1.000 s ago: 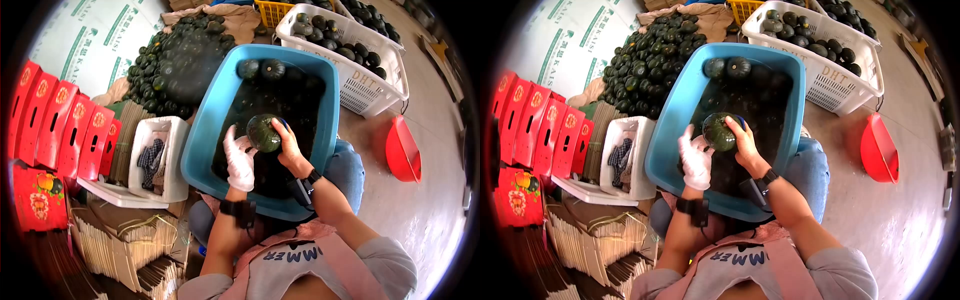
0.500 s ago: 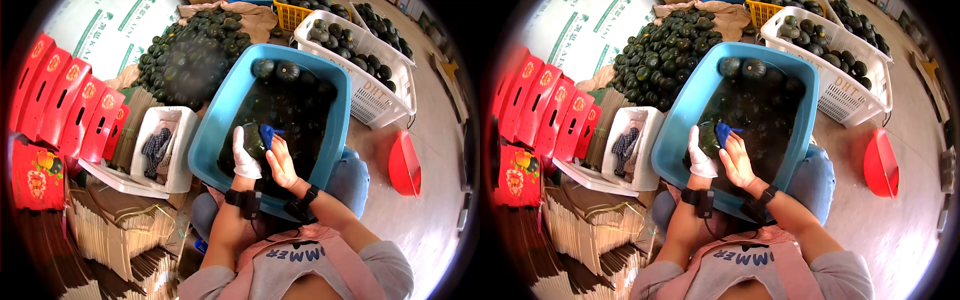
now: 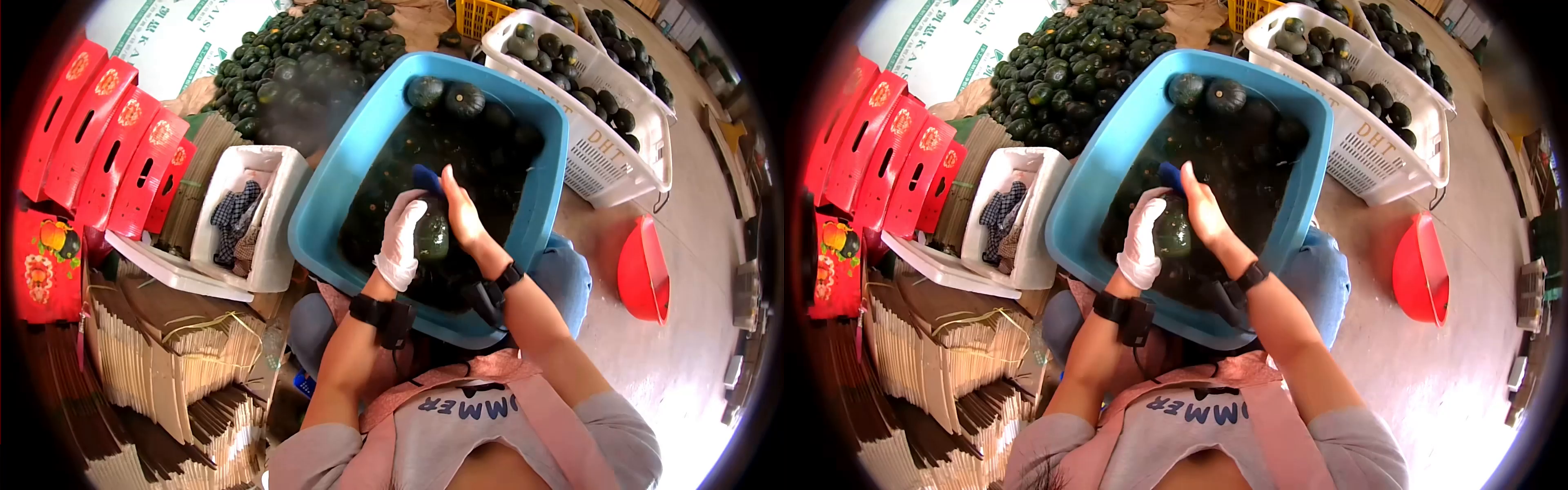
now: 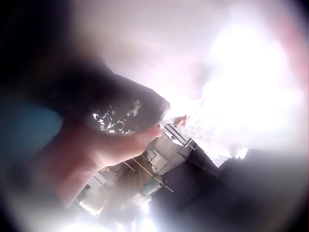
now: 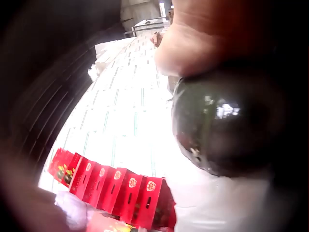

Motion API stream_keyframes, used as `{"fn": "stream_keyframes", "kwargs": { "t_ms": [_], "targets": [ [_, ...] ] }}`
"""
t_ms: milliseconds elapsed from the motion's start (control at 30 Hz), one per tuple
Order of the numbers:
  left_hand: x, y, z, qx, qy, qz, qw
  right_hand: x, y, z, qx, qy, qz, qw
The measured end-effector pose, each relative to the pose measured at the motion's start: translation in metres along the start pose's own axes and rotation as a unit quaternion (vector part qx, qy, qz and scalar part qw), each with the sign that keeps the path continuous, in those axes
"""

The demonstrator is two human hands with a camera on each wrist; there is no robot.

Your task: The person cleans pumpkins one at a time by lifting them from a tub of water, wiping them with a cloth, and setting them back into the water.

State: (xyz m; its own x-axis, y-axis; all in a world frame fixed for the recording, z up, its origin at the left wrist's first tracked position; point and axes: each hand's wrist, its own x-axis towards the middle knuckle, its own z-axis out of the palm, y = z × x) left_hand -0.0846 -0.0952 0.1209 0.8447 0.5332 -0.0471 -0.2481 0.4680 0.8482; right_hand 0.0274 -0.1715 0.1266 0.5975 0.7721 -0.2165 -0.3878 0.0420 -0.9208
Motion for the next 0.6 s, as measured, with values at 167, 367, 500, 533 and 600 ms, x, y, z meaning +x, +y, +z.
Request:
{"fn": "stream_keyframes", "kwargs": {
  "t_ms": [167,367,500,533,600],
  "targets": [
    [0.005,-0.022,0.007,0.257,0.126,0.230,0.930,-0.018,-0.005,0.013,0.194,-0.028,0.078,0.978],
    [0.015,-0.013,0.002,0.473,0.179,0.274,0.818,-0.039,0.033,0.020,0.129,0.051,-0.056,0.989],
    [0.008,0.018,0.003,-0.005,0.033,0.100,0.994,-0.039,-0.007,0.009,0.406,0.007,0.045,0.913],
    [0.010,0.016,-0.003,-0.042,-0.005,-0.007,0.999,-0.037,-0.004,0.008,0.390,0.023,0.061,0.918],
    [0.010,0.009,-0.012,-0.041,-0.049,-0.092,0.994,-0.031,0.003,0.003,0.374,0.034,0.075,0.924]
  ]
}}
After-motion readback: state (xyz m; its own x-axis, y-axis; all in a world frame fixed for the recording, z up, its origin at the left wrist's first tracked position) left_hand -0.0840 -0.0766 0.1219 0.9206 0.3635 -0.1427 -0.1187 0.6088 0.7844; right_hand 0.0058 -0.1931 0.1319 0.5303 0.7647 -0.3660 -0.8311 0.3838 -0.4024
